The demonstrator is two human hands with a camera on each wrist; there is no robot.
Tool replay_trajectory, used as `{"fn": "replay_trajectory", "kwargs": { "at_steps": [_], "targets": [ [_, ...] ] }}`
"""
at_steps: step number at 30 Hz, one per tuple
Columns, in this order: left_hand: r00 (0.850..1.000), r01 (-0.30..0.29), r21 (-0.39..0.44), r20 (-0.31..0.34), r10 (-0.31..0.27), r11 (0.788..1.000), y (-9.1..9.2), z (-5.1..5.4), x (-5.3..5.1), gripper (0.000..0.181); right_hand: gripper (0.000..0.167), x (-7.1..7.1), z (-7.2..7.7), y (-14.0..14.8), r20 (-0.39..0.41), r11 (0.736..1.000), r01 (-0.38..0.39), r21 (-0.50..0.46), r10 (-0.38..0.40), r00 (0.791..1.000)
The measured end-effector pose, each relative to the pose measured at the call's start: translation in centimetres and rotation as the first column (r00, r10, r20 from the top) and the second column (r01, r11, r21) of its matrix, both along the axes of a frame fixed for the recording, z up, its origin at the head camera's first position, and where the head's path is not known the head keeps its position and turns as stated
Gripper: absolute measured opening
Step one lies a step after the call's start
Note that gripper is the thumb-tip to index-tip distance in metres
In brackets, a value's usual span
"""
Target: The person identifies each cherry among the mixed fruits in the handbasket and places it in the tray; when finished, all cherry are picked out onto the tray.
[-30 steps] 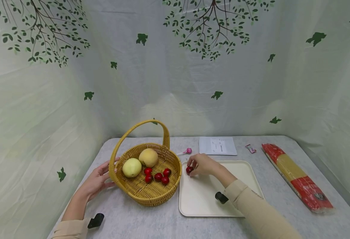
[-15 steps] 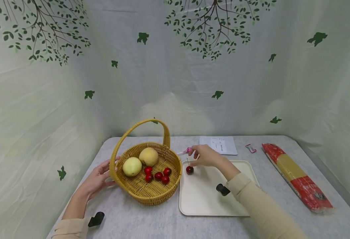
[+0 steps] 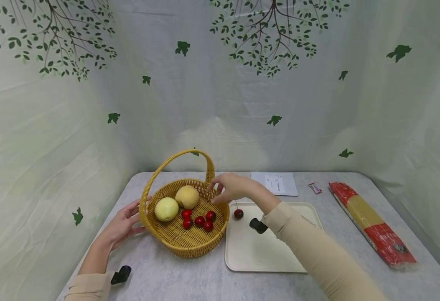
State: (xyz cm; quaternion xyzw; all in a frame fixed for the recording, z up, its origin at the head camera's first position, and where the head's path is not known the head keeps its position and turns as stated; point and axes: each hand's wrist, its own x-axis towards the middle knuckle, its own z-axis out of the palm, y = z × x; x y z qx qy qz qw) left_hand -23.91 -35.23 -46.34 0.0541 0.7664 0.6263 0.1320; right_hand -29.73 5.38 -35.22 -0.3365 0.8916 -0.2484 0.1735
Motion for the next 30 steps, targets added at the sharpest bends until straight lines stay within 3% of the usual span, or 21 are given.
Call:
{"fn": "replay_trajectory", "kwargs": {
  "at_steps": [3,8,13,17,25,30],
  "targets": [
    [1.000,-0.001,0.006,0.005,0.001,1.000,0.0,0.0,0.0,0.067,0.042,0.1,0.0,-1.8,0.053,0.996,-0.044,0.074,0.040,0.998],
    [1.000,-0.003,0.010,0.009,0.003,1.000,0.1,0.1,0.0,0.067,0.049,-0.1,-0.6,-3.9,0.152,0.985,-0.057,0.161,0.033,0.988],
    [1.000,-0.009,-0.002,0.011,0.009,1.000,0.3,0.2,0.1,0.066,0.051,-0.3,-1.0,-5.1,0.250,0.972,-0.029,0.234,-0.031,0.968],
    [1.000,-0.007,-0.010,0.007,0.007,1.000,0.4,0.2,0.0,0.066,0.051,-0.7,-1.4,-5.8,0.259,0.955,0.013,0.295,-0.093,0.961],
    [1.000,-0.003,0.025,0.010,0.003,1.000,0.2,0.0,-0.1,0.067,0.039,-1.5,-2.3,-6.7,0.325,0.945,0.075,0.317,-0.183,0.928],
    [1.000,-0.003,0.045,0.010,0.003,0.999,0.0,-0.1,0.1,0.068,0.026,-1.8,-2.7,-7.2,0.349,0.948,0.062,0.311,-0.175,0.920]
  ]
}}
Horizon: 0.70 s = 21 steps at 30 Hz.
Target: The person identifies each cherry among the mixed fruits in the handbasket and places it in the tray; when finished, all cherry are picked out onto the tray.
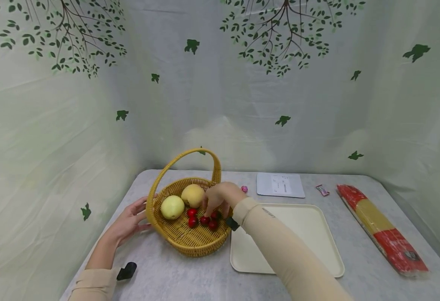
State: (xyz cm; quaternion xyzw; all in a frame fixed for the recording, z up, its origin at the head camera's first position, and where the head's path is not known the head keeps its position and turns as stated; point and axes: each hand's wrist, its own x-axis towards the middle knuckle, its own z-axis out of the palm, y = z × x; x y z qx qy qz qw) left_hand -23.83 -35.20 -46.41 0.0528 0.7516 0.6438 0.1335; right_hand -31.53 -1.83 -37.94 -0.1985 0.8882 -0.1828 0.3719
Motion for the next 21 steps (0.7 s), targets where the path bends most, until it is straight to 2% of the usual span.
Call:
{"fn": "replay_trajectory", "kwargs": {
  "at_steps": [6,21],
  "targets": [
    [1.000,0.000,-0.011,0.005,0.000,1.000,0.13,0.21,0.00,0.067,0.012,-0.22,-0.35,-0.32,0.001,1.000,-0.025,0.002,0.025,1.000],
    [1.000,-0.011,-0.027,0.021,0.012,1.000,0.12,0.36,0.00,0.067,0.009,-0.65,-0.80,-0.59,0.014,0.997,-0.056,-0.056,0.056,0.998]
  ]
}}
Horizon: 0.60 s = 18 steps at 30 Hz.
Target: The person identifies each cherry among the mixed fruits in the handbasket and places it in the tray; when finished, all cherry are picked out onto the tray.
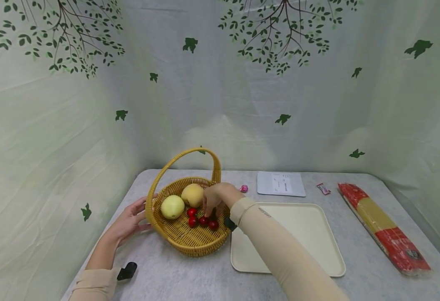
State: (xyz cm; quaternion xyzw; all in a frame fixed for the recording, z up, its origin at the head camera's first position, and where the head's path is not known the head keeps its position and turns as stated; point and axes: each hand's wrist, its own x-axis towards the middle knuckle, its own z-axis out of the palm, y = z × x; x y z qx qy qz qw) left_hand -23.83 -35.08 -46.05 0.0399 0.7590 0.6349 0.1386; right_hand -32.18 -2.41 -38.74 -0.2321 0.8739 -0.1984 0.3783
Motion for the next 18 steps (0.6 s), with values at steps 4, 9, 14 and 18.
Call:
{"fn": "replay_trajectory", "kwargs": {
  "at_steps": [4,9,14,18],
  "targets": [
    [1.000,0.005,0.003,-0.001,-0.005,1.000,-0.02,-0.01,-0.09,0.067,0.011,-0.04,0.05,0.07,-0.003,1.000,-0.002,-0.004,0.002,1.000],
    [1.000,0.018,-0.002,-0.012,-0.018,1.000,-0.12,-0.05,-0.10,0.066,0.016,-0.04,0.12,0.19,0.013,1.000,0.001,-0.022,-0.001,1.000],
    [1.000,0.017,-0.017,-0.010,-0.017,1.000,-0.13,-0.04,-0.14,0.065,0.019,-0.09,-0.11,0.32,-0.022,1.000,0.014,-0.013,-0.014,1.000],
    [1.000,0.006,-0.024,-0.001,-0.006,1.000,-0.10,-0.13,-0.19,0.066,0.019,-0.05,-0.35,0.49,-0.079,1.000,0.006,0.014,-0.005,0.997]
  ]
}}
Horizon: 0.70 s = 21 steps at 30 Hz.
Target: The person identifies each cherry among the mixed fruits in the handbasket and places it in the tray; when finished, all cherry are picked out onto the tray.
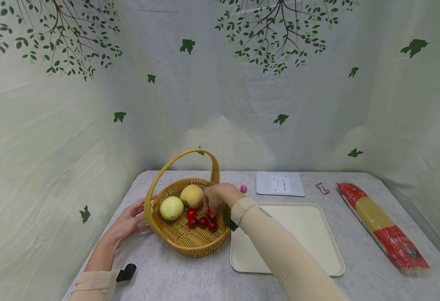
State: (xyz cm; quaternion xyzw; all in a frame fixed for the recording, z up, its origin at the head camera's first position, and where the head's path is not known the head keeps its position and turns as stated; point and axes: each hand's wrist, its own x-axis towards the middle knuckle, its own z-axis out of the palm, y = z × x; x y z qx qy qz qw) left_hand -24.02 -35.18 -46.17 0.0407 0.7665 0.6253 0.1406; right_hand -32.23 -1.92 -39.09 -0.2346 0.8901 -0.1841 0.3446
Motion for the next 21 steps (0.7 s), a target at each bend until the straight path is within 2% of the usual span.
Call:
{"fn": "replay_trajectory", "kwargs": {
  "at_steps": [7,16,21],
  "targets": [
    [1.000,-0.010,0.001,0.006,0.010,1.000,-0.07,-0.16,-0.10,0.068,0.015,0.52,0.10,0.30,-0.027,1.000,-0.004,-0.001,0.004,1.000],
    [1.000,-0.006,0.003,-0.002,0.006,1.000,0.08,-0.41,-0.17,0.068,0.011,0.63,-0.13,0.42,0.003,1.000,0.012,0.002,-0.012,1.000],
    [1.000,-0.019,-0.004,0.000,0.019,1.000,0.08,-0.31,-0.06,0.068,0.013,0.76,0.24,0.53,0.027,0.999,0.016,-0.035,-0.015,1.000]
  ]
}}
